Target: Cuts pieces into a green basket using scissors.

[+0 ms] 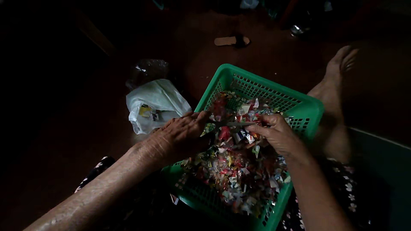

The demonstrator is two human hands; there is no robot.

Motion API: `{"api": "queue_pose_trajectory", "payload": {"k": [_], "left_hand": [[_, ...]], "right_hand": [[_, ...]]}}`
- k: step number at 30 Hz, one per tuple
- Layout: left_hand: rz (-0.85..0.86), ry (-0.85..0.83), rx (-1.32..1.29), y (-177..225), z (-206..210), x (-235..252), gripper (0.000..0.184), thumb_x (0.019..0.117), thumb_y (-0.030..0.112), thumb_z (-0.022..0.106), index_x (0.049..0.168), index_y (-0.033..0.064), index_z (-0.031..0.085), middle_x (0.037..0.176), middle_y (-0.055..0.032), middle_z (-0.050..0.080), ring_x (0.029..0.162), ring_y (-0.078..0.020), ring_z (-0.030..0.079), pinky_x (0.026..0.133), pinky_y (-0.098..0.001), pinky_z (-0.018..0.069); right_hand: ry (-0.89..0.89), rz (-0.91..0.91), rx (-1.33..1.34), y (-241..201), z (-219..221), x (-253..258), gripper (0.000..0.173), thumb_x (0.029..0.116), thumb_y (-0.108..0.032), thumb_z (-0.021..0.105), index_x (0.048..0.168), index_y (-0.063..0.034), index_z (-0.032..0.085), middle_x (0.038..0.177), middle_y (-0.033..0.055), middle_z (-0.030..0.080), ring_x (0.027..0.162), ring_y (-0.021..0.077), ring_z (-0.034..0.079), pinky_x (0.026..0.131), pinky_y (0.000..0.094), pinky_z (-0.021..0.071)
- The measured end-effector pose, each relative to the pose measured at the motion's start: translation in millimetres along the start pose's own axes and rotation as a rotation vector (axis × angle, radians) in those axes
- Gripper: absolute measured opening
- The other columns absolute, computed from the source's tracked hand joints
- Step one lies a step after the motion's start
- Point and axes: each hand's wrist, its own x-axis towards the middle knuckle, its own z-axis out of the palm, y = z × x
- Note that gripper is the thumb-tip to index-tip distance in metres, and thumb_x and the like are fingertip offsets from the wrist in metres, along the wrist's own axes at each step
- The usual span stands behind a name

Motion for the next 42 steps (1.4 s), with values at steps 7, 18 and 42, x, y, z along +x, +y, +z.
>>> {"api": "queue_pose_trajectory", "payload": {"k": [7, 18, 42], "left_hand": [[0.099, 0.053, 0.007, -1.1, 3.0, 5.8, 0.048, 0.0953, 0.029, 0.060, 0.138, 0.0056, 0.058, 0.108, -0.0097, 0.069, 0.095, -0.0271, 0.069, 0.076, -0.0447, 0.0578], [-0.010, -0.041, 0.116, 10.8, 3.9, 5.3, 0.042, 0.0914, 0.024, 0.070, 0.128, 0.0066, 0.062, 0.094, -0.0095, 0.068, 0.082, -0.0293, 0.069, 0.063, -0.0458, 0.0546], [0.052, 0.107, 0.200, 26.9, 17.0, 20.4, 0.010, 0.0903, 0.017, 0.067, 0.094, 0.0071, 0.068, 0.060, -0.0066, 0.056, 0.049, -0.0272, 0.059, 0.044, -0.0427, 0.0441]], "right_hand": [[-0.032, -0.042, 0.088, -3.1, 5.5, -4.0, 0.010, 0.0874, 0.002, 0.073, 0.089, -0.0079, 0.076, 0.081, -0.0049, 0.072, 0.075, -0.0014, 0.066, 0.071, 0.0167, 0.0561], [0.069, -0.031, 0.167, -0.7, 9.3, -4.1, 0.015, 0.0966, -0.001, 0.063, 0.089, -0.0095, 0.072, 0.077, -0.0060, 0.070, 0.067, -0.0017, 0.062, 0.063, 0.0156, 0.0536], [0.049, -0.160, 0.135, 0.8, 7.4, -9.8, 0.015, 0.0949, -0.008, 0.066, 0.083, -0.0139, 0.074, 0.067, -0.0096, 0.066, 0.057, -0.0046, 0.056, 0.054, 0.0125, 0.0481]]}}
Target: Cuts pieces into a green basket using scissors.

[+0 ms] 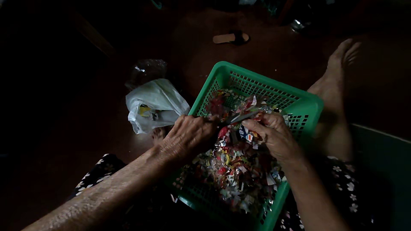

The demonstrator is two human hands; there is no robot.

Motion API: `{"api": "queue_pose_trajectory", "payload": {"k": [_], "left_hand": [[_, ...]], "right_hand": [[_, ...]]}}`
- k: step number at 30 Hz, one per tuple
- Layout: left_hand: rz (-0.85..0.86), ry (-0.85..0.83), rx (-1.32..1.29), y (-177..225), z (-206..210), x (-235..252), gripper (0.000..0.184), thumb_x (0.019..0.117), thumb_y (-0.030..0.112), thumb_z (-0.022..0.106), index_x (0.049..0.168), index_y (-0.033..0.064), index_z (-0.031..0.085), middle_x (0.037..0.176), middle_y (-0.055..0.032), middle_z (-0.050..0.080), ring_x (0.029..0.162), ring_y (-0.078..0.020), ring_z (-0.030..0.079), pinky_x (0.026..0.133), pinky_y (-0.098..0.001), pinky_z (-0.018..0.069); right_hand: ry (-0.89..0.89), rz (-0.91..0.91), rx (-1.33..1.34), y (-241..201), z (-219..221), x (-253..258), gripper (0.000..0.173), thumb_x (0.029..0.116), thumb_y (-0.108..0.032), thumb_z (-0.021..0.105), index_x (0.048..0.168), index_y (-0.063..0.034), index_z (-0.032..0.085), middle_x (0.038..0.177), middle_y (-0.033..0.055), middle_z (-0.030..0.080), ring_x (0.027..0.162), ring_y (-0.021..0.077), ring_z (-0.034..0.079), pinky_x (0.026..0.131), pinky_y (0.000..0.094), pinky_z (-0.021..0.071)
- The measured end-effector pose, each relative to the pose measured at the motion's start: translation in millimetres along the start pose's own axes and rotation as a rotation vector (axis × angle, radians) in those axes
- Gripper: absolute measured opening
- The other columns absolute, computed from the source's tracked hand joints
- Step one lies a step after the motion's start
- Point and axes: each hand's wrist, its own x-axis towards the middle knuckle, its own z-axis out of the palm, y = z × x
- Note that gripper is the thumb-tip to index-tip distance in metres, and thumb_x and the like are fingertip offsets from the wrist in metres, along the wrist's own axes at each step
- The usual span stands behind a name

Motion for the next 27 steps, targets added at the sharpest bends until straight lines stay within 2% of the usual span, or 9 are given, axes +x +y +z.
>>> {"api": "queue_pose_trajectory", "payload": {"k": [3, 6, 8, 12, 14, 16, 18, 20, 27], "left_hand": [[-0.055, -0.096, -0.009, -8.3, -1.8, -3.5, 0.023, 0.0909, 0.018, 0.071, 0.111, 0.0080, 0.069, 0.080, -0.0105, 0.066, 0.073, -0.0322, 0.068, 0.058, -0.0480, 0.0524], [-0.133, -0.137, 0.005, -21.7, -10.4, -4.7, 0.031, 0.0938, 0.017, 0.070, 0.121, 0.0032, 0.066, 0.098, -0.0169, 0.069, 0.094, -0.0394, 0.068, 0.067, -0.0546, 0.0539], [-0.177, -0.133, 0.018, -27.6, -17.5, -4.2, 0.033, 0.0919, 0.018, 0.073, 0.120, 0.0031, 0.065, 0.095, -0.0169, 0.068, 0.090, -0.0397, 0.069, 0.066, -0.0563, 0.0534], [-0.248, -0.201, -0.004, -25.7, -29.2, -3.7, 0.026, 0.0934, 0.022, 0.073, 0.115, 0.0092, 0.067, 0.082, -0.0118, 0.067, 0.073, -0.0341, 0.067, 0.060, -0.0531, 0.0508], [-0.244, -0.274, 0.011, -24.6, -31.0, -4.4, 0.023, 0.0945, 0.024, 0.072, 0.113, 0.0116, 0.068, 0.078, -0.0094, 0.066, 0.071, -0.0319, 0.067, 0.059, -0.0514, 0.0505], [-0.228, -0.297, 0.018, -25.7, -27.0, -6.5, 0.022, 0.0931, 0.026, 0.074, 0.110, 0.0126, 0.068, 0.076, -0.0077, 0.065, 0.069, -0.0297, 0.066, 0.058, -0.0491, 0.0494], [-0.208, -0.321, 0.026, -27.0, -21.9, -8.6, 0.023, 0.0916, 0.026, 0.075, 0.109, 0.0124, 0.068, 0.077, -0.0074, 0.065, 0.070, -0.0293, 0.066, 0.059, -0.0487, 0.0514], [-0.226, -0.385, 0.009, -25.8, -21.0, -9.0, 0.023, 0.0944, 0.027, 0.072, 0.113, 0.0132, 0.067, 0.081, -0.0079, 0.065, 0.076, -0.0296, 0.066, 0.064, -0.0489, 0.0510], [-0.205, -0.352, -0.043, -23.1, -22.0, -17.4, 0.038, 0.0926, 0.026, 0.073, 0.126, 0.0111, 0.063, 0.102, -0.0098, 0.068, 0.097, -0.0313, 0.067, 0.075, -0.0501, 0.0542]], "right_hand": [[-0.019, -0.010, -0.186, 2.4, -4.7, 1.1, 0.003, 0.0912, -0.007, 0.071, 0.092, -0.0091, 0.073, 0.072, -0.0049, 0.064, 0.060, -0.0010, 0.056, 0.055, 0.0154, 0.0483], [-0.150, 0.032, -0.533, -2.5, -17.8, 4.4, 0.040, 0.0833, -0.015, 0.085, 0.119, -0.0038, 0.070, 0.113, 0.0113, 0.068, 0.100, 0.0217, 0.064, 0.085, 0.0440, 0.0540], [-0.200, -0.023, -0.536, -4.1, -26.5, 6.7, 0.043, 0.0841, -0.020, 0.084, 0.124, -0.0087, 0.070, 0.119, 0.0082, 0.068, 0.105, 0.0183, 0.066, 0.089, 0.0399, 0.0562], [-0.033, -0.097, -0.778, -10.7, -39.5, 5.9, 0.010, 0.0889, -0.005, 0.077, 0.098, -0.0087, 0.079, 0.099, 0.0085, 0.072, 0.090, 0.0225, 0.069, 0.081, 0.0446, 0.0566], [-0.044, 0.110, -0.950, -12.9, -39.4, 2.5, 0.007, 0.0901, -0.011, 0.079, 0.094, -0.0053, 0.077, 0.096, 0.0151, 0.072, 0.091, 0.0344, 0.068, 0.082, 0.0580, 0.0538], [-0.159, 0.378, -1.042, -13.4, -30.7, 1.9, 0.030, 0.0908, -0.028, 0.080, 0.104, -0.0023, 0.074, 0.101, 0.0197, 0.070, 0.097, 0.0396, 0.066, 0.085, 0.0624, 0.0512], [-0.284, 0.476, -1.086, -8.1, -12.0, 2.9, 0.037, 0.0947, -0.024, 0.075, 0.121, 0.0003, 0.068, 0.116, 0.0239, 0.067, 0.112, 0.0434, 0.062, 0.095, 0.0628, 0.0478], [-0.330, 0.407, -1.075, 3.6, 4.5, 4.1, 0.021, 0.0978, -0.009, 0.066, 0.115, 0.0022, 0.070, 0.118, 0.0251, 0.067, 0.116, 0.0434, 0.062, 0.098, 0.0606, 0.0479], [-0.152, 0.157, -0.615, -3.7, -3.8, 6.7, 0.007, 0.0916, 0.003, 0.070, 0.091, -0.0008, 0.076, 0.079, 0.0097, 0.068, 0.071, 0.0157, 0.062, 0.068, 0.0358, 0.0527]]}}
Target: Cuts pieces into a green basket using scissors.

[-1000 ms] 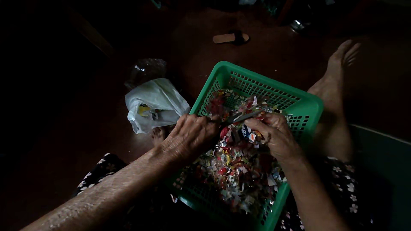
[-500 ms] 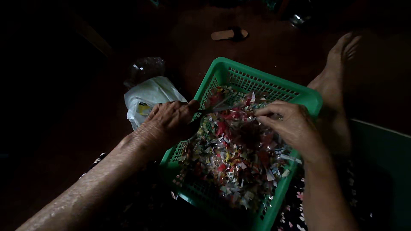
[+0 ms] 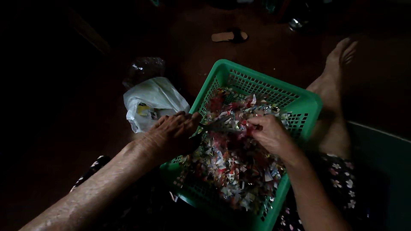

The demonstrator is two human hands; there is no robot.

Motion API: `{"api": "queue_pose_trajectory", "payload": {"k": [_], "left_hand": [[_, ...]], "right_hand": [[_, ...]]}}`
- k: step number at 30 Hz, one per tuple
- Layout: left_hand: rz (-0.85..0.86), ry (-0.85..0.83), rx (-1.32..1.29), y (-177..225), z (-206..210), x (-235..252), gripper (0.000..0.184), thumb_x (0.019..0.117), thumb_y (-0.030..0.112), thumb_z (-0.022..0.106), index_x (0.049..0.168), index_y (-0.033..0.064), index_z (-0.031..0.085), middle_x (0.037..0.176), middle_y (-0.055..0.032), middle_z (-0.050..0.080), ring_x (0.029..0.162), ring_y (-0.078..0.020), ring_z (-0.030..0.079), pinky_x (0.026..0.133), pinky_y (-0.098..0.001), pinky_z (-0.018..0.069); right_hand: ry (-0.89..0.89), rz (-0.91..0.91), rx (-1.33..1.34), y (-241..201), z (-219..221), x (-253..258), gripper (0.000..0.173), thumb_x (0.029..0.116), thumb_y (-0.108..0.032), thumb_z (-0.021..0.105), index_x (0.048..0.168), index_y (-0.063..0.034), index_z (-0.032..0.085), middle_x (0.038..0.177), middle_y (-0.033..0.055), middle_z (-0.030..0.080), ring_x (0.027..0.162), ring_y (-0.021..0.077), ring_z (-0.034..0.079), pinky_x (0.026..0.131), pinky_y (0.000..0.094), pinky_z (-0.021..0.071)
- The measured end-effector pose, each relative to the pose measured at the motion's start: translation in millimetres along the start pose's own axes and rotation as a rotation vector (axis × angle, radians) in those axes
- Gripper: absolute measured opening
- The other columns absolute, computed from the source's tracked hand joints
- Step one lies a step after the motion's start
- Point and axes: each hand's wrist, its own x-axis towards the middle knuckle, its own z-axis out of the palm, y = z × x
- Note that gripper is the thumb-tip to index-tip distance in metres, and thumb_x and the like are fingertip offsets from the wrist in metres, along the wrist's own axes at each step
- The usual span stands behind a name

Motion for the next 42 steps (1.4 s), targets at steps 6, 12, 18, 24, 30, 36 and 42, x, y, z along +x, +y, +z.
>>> {"api": "queue_pose_trajectory", "payload": {"k": [6, 12, 18, 24, 30, 36, 42], "left_hand": [[0.125, 0.124, -0.009, 2.9, 7.1, 6.6, 0.033, 0.0928, 0.022, 0.072, 0.122, 0.0074, 0.065, 0.089, -0.0112, 0.067, 0.081, -0.0319, 0.068, 0.065, -0.0490, 0.0536], [0.165, 0.276, 0.020, 10.4, 6.1, 9.4, 0.008, 0.0917, 0.019, 0.071, 0.091, 0.0109, 0.070, 0.057, -0.0046, 0.055, 0.050, -0.0265, 0.059, 0.047, -0.0449, 0.0444], [0.133, 0.223, -0.016, 3.6, 5.1, 6.2, 0.027, 0.0926, 0.025, 0.070, 0.117, 0.0138, 0.067, 0.083, -0.0060, 0.066, 0.070, -0.0281, 0.067, 0.056, -0.0480, 0.0522], [0.143, 0.163, -0.054, 8.6, 11.5, 11.6, 0.032, 0.0934, 0.022, 0.070, 0.123, 0.0101, 0.066, 0.092, -0.0095, 0.069, 0.081, -0.0306, 0.069, 0.064, -0.0498, 0.0538], [0.154, 0.296, -0.072, 6.2, 5.8, 14.7, 0.011, 0.0955, 0.021, 0.065, 0.094, 0.0108, 0.069, 0.059, -0.0057, 0.056, 0.053, -0.0268, 0.059, 0.049, -0.0464, 0.0452], [0.051, 0.200, 0.005, -3.3, -0.4, -3.0, 0.027, 0.0927, 0.027, 0.070, 0.117, 0.0149, 0.067, 0.084, -0.0061, 0.067, 0.071, -0.0283, 0.067, 0.058, -0.0498, 0.0524], [-0.019, 0.213, 0.004, -2.9, -14.0, -8.4, 0.035, 0.0935, 0.029, 0.072, 0.124, 0.0142, 0.064, 0.094, -0.0074, 0.070, 0.078, -0.0292, 0.070, 0.061, -0.0506, 0.0539]], "right_hand": [[0.026, -0.006, 0.450, 3.6, 7.0, -0.5, 0.018, 0.0895, 0.010, 0.064, 0.077, -0.0020, 0.067, 0.068, -0.0014, 0.060, 0.061, 0.0009, 0.055, 0.059, 0.0176, 0.0482], [0.121, -0.023, 0.605, 4.4, 5.8, -2.2, 0.020, 0.0898, 0.007, 0.066, 0.079, -0.0081, 0.071, 0.070, -0.0053, 0.066, 0.062, -0.0015, 0.059, 0.059, 0.0165, 0.0510], [0.188, -0.067, 0.583, 7.8, 4.2, -3.1, 0.019, 0.0907, 0.009, 0.063, 0.085, -0.0072, 0.072, 0.074, -0.0058, 0.068, 0.065, -0.0022, 0.061, 0.061, 0.0157, 0.0528], [0.128, -0.073, 0.666, 3.1, 6.7, -3.5, 0.020, 0.0893, 0.010, 0.063, 0.091, -0.0066, 0.074, 0.080, -0.0042, 0.073, 0.070, -0.0006, 0.066, 0.065, 0.0172, 0.0568], [0.129, -0.061, 0.636, 7.4, 0.0, -3.1, 0.021, 0.0903, 0.005, 0.061, 0.079, -0.0103, 0.069, 0.065, -0.0076, 0.064, 0.055, -0.0033, 0.056, 0.052, 0.0140, 0.0480], [0.305, -0.137, -0.318, 17.7, -21.9, -3.1, 0.029, 0.0896, 0.005, 0.071, 0.118, -0.0005, 0.072, 0.125, 0.0215, 0.066, 0.105, 0.0392, 0.068, 0.088, 0.0594, 0.0544], [0.213, -0.015, -0.356, 12.7, -3.9, 1.1, 0.019, 0.0968, -0.014, 0.071, 0.111, -0.0008, 0.074, 0.111, 0.0204, 0.069, 0.099, 0.0381, 0.068, 0.087, 0.0580, 0.0556]]}}
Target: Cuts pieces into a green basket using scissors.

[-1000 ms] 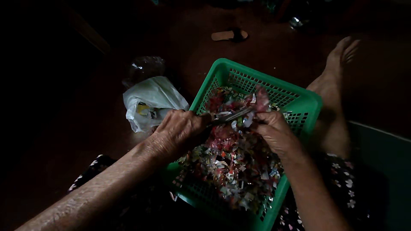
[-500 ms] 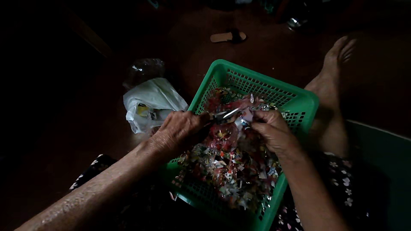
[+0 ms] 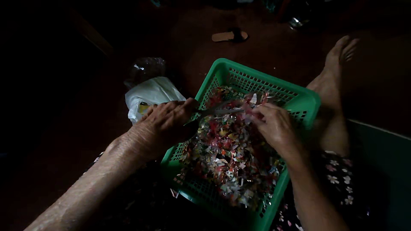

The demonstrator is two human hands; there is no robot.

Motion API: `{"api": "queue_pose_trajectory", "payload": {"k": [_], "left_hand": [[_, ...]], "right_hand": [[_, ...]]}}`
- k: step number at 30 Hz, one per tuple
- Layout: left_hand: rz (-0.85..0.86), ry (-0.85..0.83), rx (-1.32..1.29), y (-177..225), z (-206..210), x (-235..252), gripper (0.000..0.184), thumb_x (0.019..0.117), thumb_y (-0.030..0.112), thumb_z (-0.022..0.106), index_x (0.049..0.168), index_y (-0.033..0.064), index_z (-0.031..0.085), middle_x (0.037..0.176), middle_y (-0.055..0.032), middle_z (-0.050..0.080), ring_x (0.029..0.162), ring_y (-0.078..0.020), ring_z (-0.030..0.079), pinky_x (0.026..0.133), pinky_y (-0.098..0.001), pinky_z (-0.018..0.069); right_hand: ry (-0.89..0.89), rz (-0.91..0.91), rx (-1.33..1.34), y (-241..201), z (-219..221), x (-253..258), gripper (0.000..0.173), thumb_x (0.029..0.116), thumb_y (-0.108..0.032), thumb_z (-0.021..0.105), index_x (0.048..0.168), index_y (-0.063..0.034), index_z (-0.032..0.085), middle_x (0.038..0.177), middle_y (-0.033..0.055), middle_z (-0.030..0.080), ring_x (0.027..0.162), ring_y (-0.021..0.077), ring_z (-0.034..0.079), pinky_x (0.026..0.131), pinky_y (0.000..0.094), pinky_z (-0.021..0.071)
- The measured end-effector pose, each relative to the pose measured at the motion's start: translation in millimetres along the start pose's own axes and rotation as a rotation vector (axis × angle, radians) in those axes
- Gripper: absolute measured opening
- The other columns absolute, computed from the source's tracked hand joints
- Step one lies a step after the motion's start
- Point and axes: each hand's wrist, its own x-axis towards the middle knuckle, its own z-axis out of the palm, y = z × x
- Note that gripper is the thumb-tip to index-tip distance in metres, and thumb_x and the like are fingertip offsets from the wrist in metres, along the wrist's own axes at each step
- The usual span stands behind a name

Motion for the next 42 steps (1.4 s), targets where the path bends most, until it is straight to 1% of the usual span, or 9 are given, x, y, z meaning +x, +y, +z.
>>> {"api": "queue_pose_trajectory", "payload": {"k": [5, 12, 16, 24, 27, 31, 36, 39, 42], "left_hand": [[-0.079, 0.107, 0.135, 23.0, -0.7, -38.4, 0.022, 0.0937, 0.024, 0.071, 0.109, 0.0090, 0.069, 0.073, -0.0091, 0.063, 0.062, -0.0317, 0.065, 0.052, -0.0481, 0.0495], [-0.331, 0.198, -0.402, 70.3, 80.7, -83.7, 0.039, 0.0959, 0.027, 0.062, 0.129, 0.0074, 0.069, 0.090, -0.0119, 0.075, 0.073, -0.0318, 0.072, 0.062, -0.0541, 0.0569], [-0.157, 0.000, -1.188, 71.6, 111.1, -77.5, 0.055, 0.1031, 0.054, 0.050, 0.128, 0.0081, 0.064, 0.101, 0.0032, 0.071, 0.088, -0.0029, 0.067, 0.078, -0.0241, 0.0568], [-0.186, -0.237, -1.697, 86.8, 125.3, -42.0, 0.063, 0.0938, 0.060, 0.062, 0.131, 0.0085, 0.061, 0.102, 0.0038, 0.071, 0.087, -0.0093, 0.071, 0.070, -0.0276, 0.0620], [-0.119, -0.240, -1.657, 83.9, 130.4, -34.9, 0.056, 0.0975, 0.050, 0.061, 0.133, 0.0078, 0.059, 0.107, 0.0032, 0.070, 0.090, -0.0068, 0.069, 0.072, -0.0247, 0.0602], [-0.264, 0.043, -1.640, 87.0, 131.4, -32.8, 0.016, 0.0978, 0.019, 0.066, 0.104, 0.0057, 0.071, 0.076, 0.0046, 0.070, 0.062, -0.0033, 0.065, 0.056, -0.0195, 0.0553], [-0.257, 0.191, -1.746, 79.0, 145.7, -46.7, 0.018, 0.0977, 0.022, 0.068, 0.102, 0.0044, 0.070, 0.073, 0.0035, 0.068, 0.058, -0.0054, 0.063, 0.055, -0.0213, 0.0555], [-0.307, 0.095, -1.746, 80.3, 145.1, -52.5, 0.015, 0.0989, 0.017, 0.066, 0.105, 0.0046, 0.069, 0.076, 0.0040, 0.070, 0.063, -0.0053, 0.067, 0.060, -0.0213, 0.0581], [-0.326, 0.037, -1.667, 79.7, 147.8, -56.4, 0.024, 0.0990, 0.026, 0.066, 0.111, 0.0053, 0.065, 0.081, 0.0030, 0.070, 0.068, -0.0047, 0.066, 0.063, -0.0211, 0.0566]], "right_hand": [[-0.448, 0.144, -0.068, -10.1, 9.3, -3.3, 0.049, 0.0944, -0.026, 0.075, 0.137, -0.0048, 0.061, 0.131, 0.0232, 0.062, 0.125, 0.0420, 0.057, 0.104, 0.0606, 0.0443], [-0.363, 0.083, 0.359, -10.8, 2.6, -2.1, 0.009, 0.0947, -0.014, 0.074, 0.094, -0.0045, 0.076, 0.088, 0.0090, 0.070, 0.081, 0.0168, 0.065, 0.078, 0.0387, 0.0542], [-0.275, 0.073, 0.569, -3.9, -2.2, -5.6, 0.006, 0.0935, -0.007, 0.073, 0.097, -0.0043, 0.077, 0.090, 0.0050, 0.073, 0.081, 0.0092, 0.067, 0.076, 0.0289, 0.0563], [-0.078, 0.032, 0.612, -1.9, 5.1, -9.5, 0.008, 0.0866, -0.001, 0.078, 0.092, -0.0056, 0.074, 0.088, 0.0020, 0.073, 0.079, 0.0072, 0.068, 0.072, 0.0254, 0.0579], [-0.068, -0.019, 0.520, -4.5, 7.7, -9.9, 0.008, 0.0841, 0.000, 0.080, 0.089, -0.0045, 0.076, 0.096, 0.0049, 0.072, 0.086, 0.0097, 0.068, 0.076, 0.0270, 0.0592], [-0.039, -0.069, 0.387, -0.3, 4.4, -6.1, 0.007, 0.0885, -0.008, 0.077, 0.095, -0.0092, 0.078, 0.097, 0.0024, 0.073, 0.086, 0.0093, 0.068, 0.076, 0.0292, 0.0588], [-0.310, 0.118, -0.030, -7.9, 1.6, -6.8, 0.043, 0.0916, -0.027, 0.078, 0.120, 0.0031, 0.069, 0.121, 0.0246, 0.064, 0.108, 0.0422, 0.064, 0.094, 0.0642, 0.0499], [-0.544, 0.050, -0.179, -30.2, 23.8, -15.0, 0.033, 0.0965, -0.017, 0.069, 0.121, 0.0053, 0.068, 0.124, 0.0267, 0.065, 0.118, 0.0446, 0.061, 0.102, 0.0611, 0.0455], [-0.452, 0.041, -0.056, -29.0, 24.3, -11.7, 0.014, 0.0956, -0.007, 0.069, 0.103, 0.0037, 0.074, 0.101, 0.0220, 0.071, 0.101, 0.0373, 0.067, 0.092, 0.0551, 0.0515]]}}
